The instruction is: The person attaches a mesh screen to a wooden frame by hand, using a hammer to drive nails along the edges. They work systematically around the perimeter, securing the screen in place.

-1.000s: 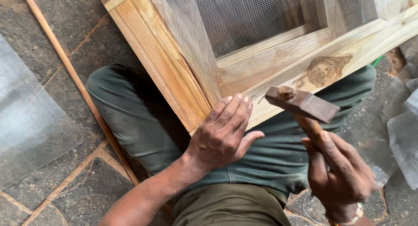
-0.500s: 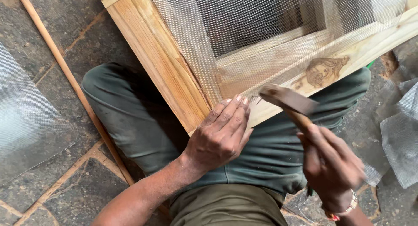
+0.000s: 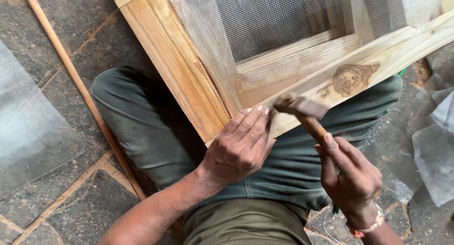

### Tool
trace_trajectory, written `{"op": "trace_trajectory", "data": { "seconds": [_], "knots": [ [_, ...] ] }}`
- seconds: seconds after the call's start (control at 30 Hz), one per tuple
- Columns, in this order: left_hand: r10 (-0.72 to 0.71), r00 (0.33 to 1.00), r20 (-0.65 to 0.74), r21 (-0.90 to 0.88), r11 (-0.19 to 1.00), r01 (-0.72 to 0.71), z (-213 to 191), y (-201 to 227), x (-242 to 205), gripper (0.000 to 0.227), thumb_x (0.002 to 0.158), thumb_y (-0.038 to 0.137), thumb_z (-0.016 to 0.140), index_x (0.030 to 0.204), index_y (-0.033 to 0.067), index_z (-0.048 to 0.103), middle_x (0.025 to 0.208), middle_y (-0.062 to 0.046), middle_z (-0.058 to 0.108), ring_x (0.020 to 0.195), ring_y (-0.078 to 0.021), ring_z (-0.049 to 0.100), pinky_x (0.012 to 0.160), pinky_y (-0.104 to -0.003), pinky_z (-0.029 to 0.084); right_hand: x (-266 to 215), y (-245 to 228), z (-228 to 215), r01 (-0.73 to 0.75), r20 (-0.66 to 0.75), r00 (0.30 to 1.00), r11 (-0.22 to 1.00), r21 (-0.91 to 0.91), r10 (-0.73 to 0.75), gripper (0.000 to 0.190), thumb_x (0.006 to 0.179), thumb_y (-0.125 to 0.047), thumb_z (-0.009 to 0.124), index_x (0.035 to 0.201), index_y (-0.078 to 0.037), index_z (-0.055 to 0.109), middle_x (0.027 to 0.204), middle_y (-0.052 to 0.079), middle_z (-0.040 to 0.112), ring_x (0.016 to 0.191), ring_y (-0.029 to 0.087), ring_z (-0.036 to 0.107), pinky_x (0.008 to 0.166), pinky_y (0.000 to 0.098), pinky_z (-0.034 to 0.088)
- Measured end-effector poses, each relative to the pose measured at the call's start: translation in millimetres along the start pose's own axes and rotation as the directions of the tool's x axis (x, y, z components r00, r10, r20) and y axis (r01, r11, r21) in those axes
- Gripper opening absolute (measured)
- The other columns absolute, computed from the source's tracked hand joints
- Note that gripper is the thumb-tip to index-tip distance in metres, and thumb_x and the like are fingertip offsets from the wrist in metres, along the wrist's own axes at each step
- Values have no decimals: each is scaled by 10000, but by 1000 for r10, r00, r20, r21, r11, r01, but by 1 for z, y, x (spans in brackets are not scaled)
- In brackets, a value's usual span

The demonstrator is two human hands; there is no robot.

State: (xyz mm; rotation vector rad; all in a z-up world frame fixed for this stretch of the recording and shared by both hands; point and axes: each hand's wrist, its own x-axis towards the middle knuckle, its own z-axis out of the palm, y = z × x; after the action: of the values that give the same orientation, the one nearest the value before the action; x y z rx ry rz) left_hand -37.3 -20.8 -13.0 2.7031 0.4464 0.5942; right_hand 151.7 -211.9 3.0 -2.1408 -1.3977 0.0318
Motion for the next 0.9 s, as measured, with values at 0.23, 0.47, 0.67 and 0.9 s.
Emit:
{"op": "trace_trajectory", "data": {
  "seconds": [0.23,0.47,0.67,0.9],
  "knots": [
    [-14,1000,14,-28,999,15,3,2,-4,379,960,248,755,1164,-70,730,1271,-196,703,1283,-294,617,1157,-415,453,0,-3,-1,99,24,995,992,-82,-97,213,1017,-27,830,1215,-48,756,1109,138,765,898,209,762,742,295,616],
    [-24,1000,-14,-84,996,23,4,1,-6,377,958,230,762,1176,-75,722,1271,-197,702,1280,-305,623,1152,-419,456,8,-4,-16,284,28,959,950,-133,-283,265,1005,89,699,1233,-42,731,1069,156,751,872,247,739,740,332,604],
    [-23,1000,-3,-63,998,22,4,0,-3,373,949,212,773,1172,-83,727,1243,-192,699,1258,-305,639,1141,-423,465,11,14,-15,246,-3,969,960,-134,-248,255,1069,42,725,1307,-45,748,1108,174,760,899,233,754,754,330,621],
    [-13,1000,-9,-45,999,12,2,-1,-2,346,955,206,766,1141,-83,727,1242,-198,702,1251,-303,643,1135,-421,471,10,11,-16,150,65,988,974,-168,-141,239,1002,-23,818,1233,-22,756,1048,151,760,777,201,718,655,300,577]
  ]
}}
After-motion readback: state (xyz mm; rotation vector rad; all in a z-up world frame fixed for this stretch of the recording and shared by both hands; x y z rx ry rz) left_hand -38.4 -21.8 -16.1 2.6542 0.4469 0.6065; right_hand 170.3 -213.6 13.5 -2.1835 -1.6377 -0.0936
